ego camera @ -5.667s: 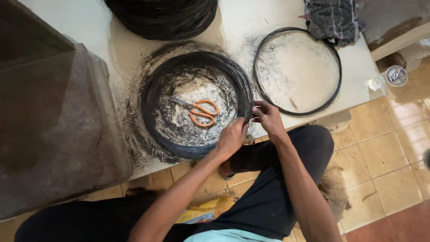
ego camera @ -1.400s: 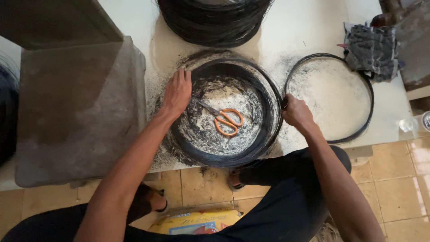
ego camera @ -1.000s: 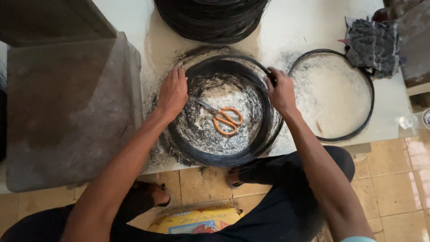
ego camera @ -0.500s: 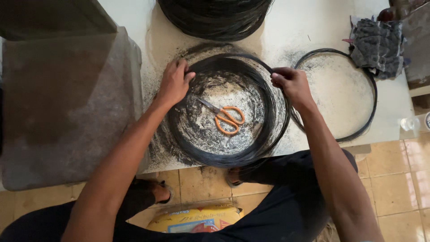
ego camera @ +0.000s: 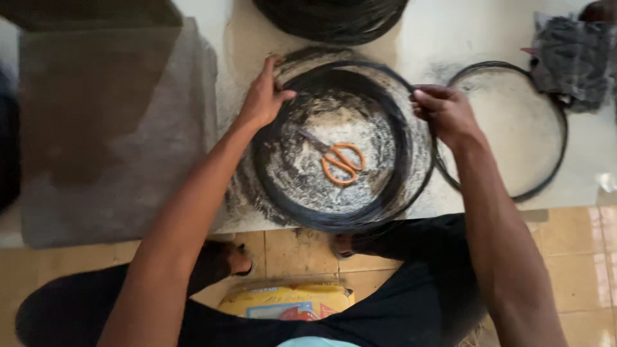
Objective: The person sits on the floor and repairs a circular sieve frame by wrapping a black cord around its rim. They use scissors to cut the cord and tuck the ends to secure the wrap.
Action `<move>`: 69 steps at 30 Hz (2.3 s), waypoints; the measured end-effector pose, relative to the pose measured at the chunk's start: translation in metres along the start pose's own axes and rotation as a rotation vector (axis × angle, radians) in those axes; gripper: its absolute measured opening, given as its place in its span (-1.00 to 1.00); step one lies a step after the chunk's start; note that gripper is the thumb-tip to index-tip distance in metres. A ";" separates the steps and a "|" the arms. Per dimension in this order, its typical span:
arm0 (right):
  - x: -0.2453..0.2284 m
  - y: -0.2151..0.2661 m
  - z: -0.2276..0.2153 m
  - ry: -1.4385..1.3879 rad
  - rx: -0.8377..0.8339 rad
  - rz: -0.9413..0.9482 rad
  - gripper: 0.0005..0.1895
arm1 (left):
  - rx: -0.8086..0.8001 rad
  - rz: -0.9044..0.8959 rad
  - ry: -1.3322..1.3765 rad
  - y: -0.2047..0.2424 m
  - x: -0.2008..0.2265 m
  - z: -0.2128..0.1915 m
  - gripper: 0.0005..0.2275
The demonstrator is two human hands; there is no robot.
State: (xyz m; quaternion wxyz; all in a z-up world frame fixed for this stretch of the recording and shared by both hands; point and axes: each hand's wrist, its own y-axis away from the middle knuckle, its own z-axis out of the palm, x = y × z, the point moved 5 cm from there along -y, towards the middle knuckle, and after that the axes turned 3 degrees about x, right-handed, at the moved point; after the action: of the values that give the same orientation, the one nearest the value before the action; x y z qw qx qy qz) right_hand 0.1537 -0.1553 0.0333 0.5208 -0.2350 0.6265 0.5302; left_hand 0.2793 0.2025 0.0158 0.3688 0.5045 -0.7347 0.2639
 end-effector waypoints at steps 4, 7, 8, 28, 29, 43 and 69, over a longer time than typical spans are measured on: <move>0.017 -0.022 -0.015 0.120 0.013 -0.110 -0.67 | -0.100 -0.033 -0.034 0.005 -0.044 0.005 -0.52; 0.032 -0.036 -0.020 0.263 0.026 -0.203 -0.72 | -0.266 -0.133 -0.109 0.018 -0.052 0.005 -0.58; 0.032 -0.040 -0.021 0.646 0.099 -0.350 -0.73 | -0.237 -0.119 -0.151 0.012 -0.064 0.007 -0.65; 0.161 0.186 0.170 0.975 -0.489 -0.344 -0.79 | -0.020 0.105 -0.547 0.047 -0.010 0.008 -0.62; 0.168 0.184 0.168 0.983 -0.501 -0.290 -0.78 | -0.073 0.389 -0.397 0.069 0.001 0.014 -0.76; 0.145 0.186 0.173 0.956 -0.584 -0.346 -0.78 | -0.263 1.044 -0.826 0.229 -0.019 0.049 -0.87; 0.147 0.192 0.113 1.119 -0.577 -0.199 -0.80 | -0.259 0.894 -0.635 0.225 -0.029 0.052 -0.90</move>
State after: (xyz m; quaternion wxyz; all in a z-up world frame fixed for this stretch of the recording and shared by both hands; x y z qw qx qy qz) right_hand -0.0144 0.0478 -0.0064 0.0772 -0.6642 0.6108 0.4239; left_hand 0.0604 0.2579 -0.0420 0.0411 0.1492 -0.9784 0.1373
